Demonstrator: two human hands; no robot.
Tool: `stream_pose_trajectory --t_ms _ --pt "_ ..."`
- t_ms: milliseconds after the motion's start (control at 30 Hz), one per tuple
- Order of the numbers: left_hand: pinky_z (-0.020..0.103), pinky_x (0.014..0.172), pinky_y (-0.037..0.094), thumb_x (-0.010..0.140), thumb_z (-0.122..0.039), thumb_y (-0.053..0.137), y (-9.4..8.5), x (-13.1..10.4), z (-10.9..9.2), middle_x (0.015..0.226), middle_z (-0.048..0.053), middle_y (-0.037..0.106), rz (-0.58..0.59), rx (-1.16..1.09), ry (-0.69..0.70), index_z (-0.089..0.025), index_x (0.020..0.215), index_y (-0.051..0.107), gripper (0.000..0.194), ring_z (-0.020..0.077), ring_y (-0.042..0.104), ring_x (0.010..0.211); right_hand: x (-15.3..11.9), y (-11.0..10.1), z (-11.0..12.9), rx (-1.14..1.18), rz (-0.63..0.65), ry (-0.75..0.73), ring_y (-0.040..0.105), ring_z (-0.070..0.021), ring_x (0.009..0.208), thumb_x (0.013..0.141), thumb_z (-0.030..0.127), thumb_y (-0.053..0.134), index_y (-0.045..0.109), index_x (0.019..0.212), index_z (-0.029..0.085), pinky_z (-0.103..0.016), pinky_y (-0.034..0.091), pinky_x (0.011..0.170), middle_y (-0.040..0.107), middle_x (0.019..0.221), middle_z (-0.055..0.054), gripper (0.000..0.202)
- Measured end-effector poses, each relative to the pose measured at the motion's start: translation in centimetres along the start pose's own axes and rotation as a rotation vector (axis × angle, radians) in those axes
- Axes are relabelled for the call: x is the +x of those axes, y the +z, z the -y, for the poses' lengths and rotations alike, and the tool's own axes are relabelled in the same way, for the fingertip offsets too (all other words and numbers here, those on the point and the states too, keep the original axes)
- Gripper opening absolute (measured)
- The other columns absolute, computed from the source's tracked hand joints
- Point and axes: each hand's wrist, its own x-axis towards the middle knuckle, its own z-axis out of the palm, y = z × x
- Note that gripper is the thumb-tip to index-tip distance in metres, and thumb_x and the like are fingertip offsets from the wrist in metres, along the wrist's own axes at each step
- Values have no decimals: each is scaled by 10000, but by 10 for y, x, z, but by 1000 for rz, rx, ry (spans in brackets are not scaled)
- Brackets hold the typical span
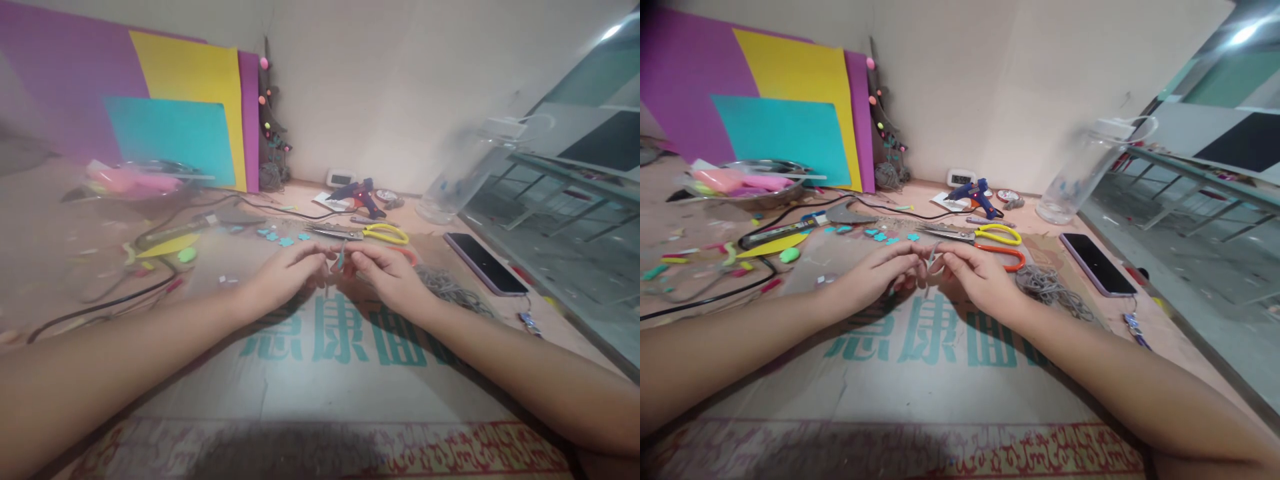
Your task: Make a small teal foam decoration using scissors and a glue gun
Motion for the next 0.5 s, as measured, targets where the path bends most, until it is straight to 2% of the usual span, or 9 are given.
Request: stream_pose_trajectory --t_ms 133,300,400,500 --pt "219 598 420 893 -423 548 -2 4 1 712 -3 563 104 -151 18 -152 817 620 291 108 514 639 -1 1 -5 -53 -55 -37 671 -161 787 966 349 508 691 1094 209 -321 549 759 725 859 -32 264" --pt "217 497 400 863 -644 518 -5 8 8 760 33 603 228 -442 -167 -156 917 644 507 109 529 577 -1 0 -5 -157 -14 -119 673 -159 819 987 301 455 698 1050 226 -321 546 798 724 890 -23 262" --pt "208 496 397 848 -619 568 -7 8 7 755 29 590 269 -523 -223 -146 936 651 488 103 537 584 -2 -1 -5 -200 -9 -131 675 -162 832 990 287 443 696 1050 225 -322 546 807 728 909 -27 267" --pt "206 532 411 833 -504 653 -8 7 4 721 3 565 273 -559 -248 -153 887 627 356 93 536 589 -3 -1 -4 -217 -8 -121 680 -170 867 983 268 448 684 1091 211 -330 542 827 736 944 -40 267"
